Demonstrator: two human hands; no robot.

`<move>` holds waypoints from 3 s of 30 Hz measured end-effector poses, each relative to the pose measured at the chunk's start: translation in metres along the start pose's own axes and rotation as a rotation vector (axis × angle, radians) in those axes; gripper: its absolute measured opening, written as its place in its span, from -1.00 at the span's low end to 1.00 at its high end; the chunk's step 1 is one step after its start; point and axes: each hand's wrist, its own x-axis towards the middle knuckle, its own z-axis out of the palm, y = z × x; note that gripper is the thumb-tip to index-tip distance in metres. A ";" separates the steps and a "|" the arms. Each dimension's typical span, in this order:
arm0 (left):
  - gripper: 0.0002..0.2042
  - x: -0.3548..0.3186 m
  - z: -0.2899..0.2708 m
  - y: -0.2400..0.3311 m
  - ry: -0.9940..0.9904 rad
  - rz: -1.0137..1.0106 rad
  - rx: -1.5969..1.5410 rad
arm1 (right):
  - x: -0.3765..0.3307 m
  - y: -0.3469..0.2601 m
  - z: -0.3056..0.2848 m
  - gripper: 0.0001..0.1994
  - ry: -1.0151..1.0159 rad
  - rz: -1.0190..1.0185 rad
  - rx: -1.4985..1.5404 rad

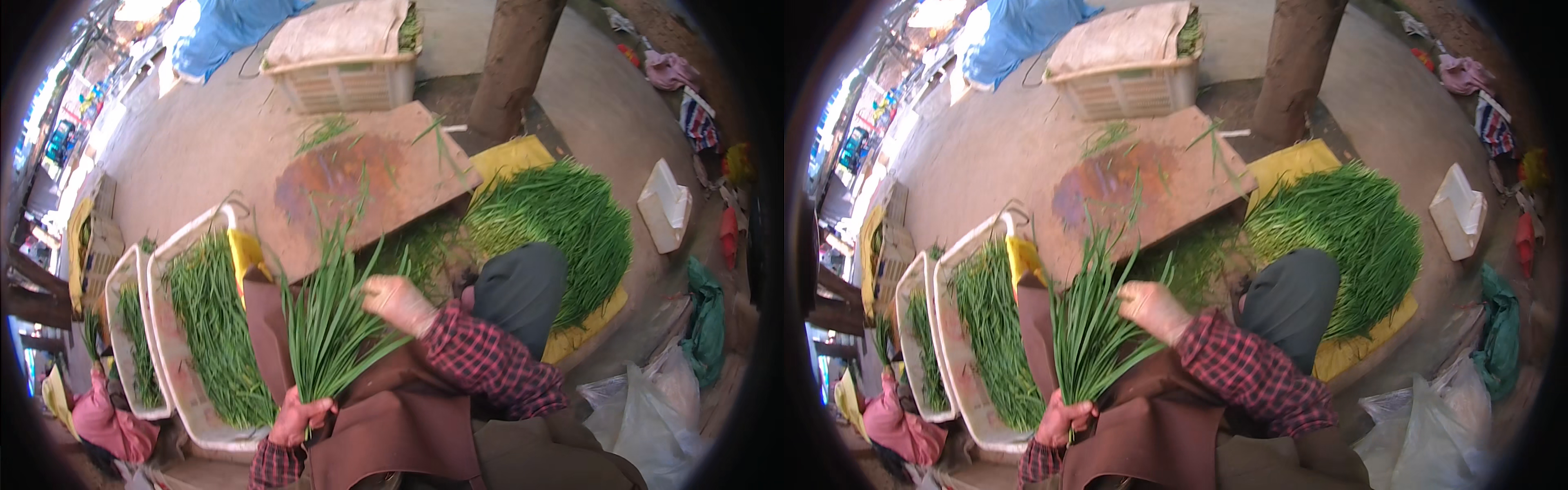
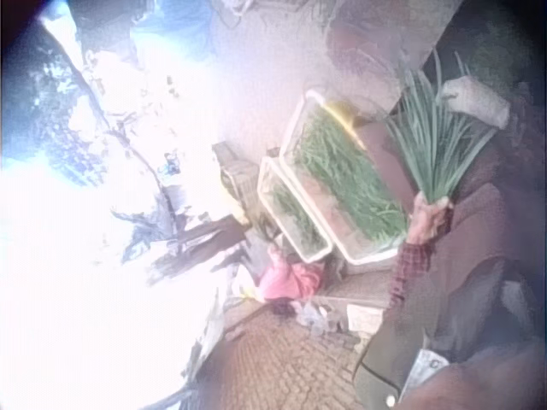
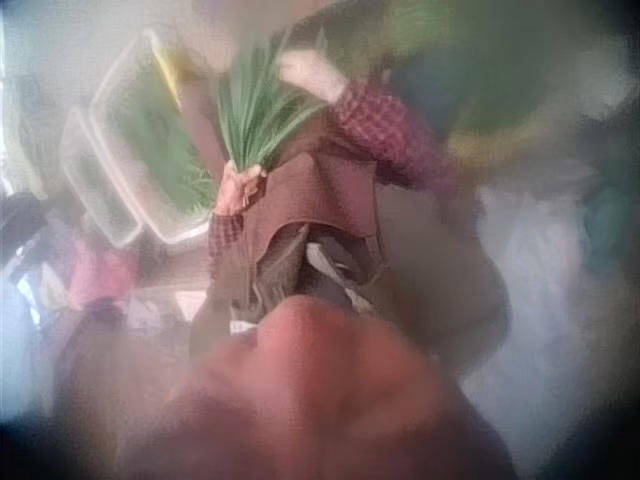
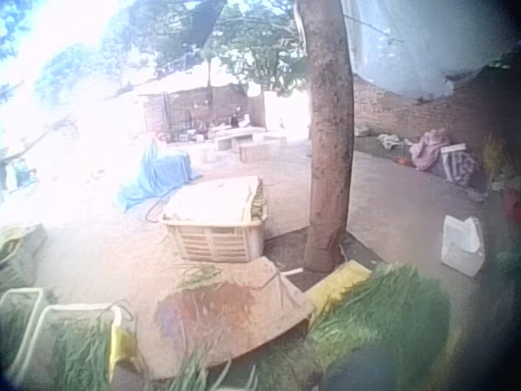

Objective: The person processes green stalks by hand, pulling individual leaves or strands from a bundle and placing the processed greens into a pile on the ground.

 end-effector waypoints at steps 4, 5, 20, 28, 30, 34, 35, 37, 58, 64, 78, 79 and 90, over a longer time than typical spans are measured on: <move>-0.85 -0.001 -0.004 -0.008 -0.037 0.039 -0.033 | 0.002 -0.009 -0.019 -0.77 -0.079 0.399 0.463; -0.86 -0.003 -0.003 -0.010 -0.032 0.040 -0.037 | 0.005 -0.018 -0.026 -0.77 -0.136 0.445 0.476; -0.86 0.002 -0.002 -0.010 0.007 0.035 0.001 | 0.007 -0.023 -0.025 -0.59 -0.304 0.410 0.455; -0.88 -0.001 0.003 -0.007 0.029 0.052 0.056 | -0.007 -0.006 0.018 -0.80 0.076 0.078 0.045; -0.88 -0.005 0.005 -0.005 0.053 0.066 0.100 | -0.005 0.000 0.021 -0.83 0.240 0.196 0.059; -0.89 -0.003 0.007 -0.003 0.107 0.095 0.231 | 0.004 0.023 -0.003 -0.88 0.513 0.399 0.309; -0.89 -0.003 0.006 -0.004 0.122 0.100 0.262 | 0.006 0.023 -0.010 -0.88 0.566 0.377 0.282; -0.87 -0.002 0.007 -0.004 0.124 0.113 0.266 | 0.000 0.026 -0.027 -0.86 0.528 0.392 -0.054; -0.79 0.025 0.011 -0.032 0.237 0.317 0.401 | -0.010 -0.050 0.056 -0.84 0.079 0.680 0.531; -0.82 0.026 0.013 -0.029 0.247 0.327 0.350 | -0.010 -0.050 0.047 -0.84 0.005 0.730 0.790; -0.85 0.039 0.009 0.024 0.002 0.271 -0.342 | -0.039 0.000 -0.005 -0.83 0.160 0.473 0.191; -0.86 0.044 0.010 0.028 -0.026 0.287 -0.375 | -0.038 -0.005 -0.007 -0.82 0.051 0.578 0.208; -0.76 0.076 0.054 0.054 -0.081 0.381 0.086 | 0.043 -0.046 0.021 -0.65 -0.142 0.540 1.120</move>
